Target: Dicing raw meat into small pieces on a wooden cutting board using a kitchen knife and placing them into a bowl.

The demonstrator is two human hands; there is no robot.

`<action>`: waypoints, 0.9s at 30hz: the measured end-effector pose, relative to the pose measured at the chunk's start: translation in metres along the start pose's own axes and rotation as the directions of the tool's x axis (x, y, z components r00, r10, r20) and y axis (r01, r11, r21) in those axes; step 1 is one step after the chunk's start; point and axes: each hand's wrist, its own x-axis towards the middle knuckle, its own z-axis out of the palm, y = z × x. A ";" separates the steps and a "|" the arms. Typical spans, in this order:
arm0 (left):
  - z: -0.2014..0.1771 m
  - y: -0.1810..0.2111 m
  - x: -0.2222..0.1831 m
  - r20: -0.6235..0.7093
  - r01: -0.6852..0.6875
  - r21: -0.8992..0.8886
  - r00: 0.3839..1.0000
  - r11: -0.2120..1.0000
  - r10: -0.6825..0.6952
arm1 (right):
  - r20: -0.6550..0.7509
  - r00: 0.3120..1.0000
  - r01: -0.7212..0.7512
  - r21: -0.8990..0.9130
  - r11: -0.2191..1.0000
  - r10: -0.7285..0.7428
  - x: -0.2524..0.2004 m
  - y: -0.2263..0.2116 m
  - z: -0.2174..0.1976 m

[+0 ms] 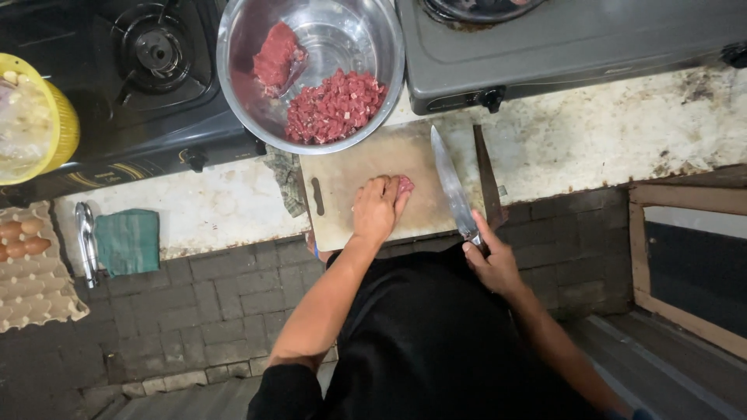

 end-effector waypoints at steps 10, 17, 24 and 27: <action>-0.012 0.022 -0.004 -0.073 -0.087 0.031 0.993 0.996 0.089 | 0.140 0.983 -0.058 -0.359 0.932 0.115 -0.007 -0.059 -0.012; -0.023 0.016 0.007 -0.132 -0.153 -0.196 0.983 0.968 0.129 | 0.212 0.975 0.179 -0.550 0.816 -0.071 -0.006 -0.052 -0.008; -0.017 0.011 0.015 -0.203 -0.225 -0.323 0.965 0.919 0.165 | 0.235 0.944 0.327 -0.564 0.759 -0.231 -0.008 -0.029 -0.004; -0.015 0.009 0.016 -0.195 -0.221 -0.309 0.967 0.925 0.166 | 0.208 0.931 0.363 -0.586 0.724 -0.299 -0.008 -0.028 -0.004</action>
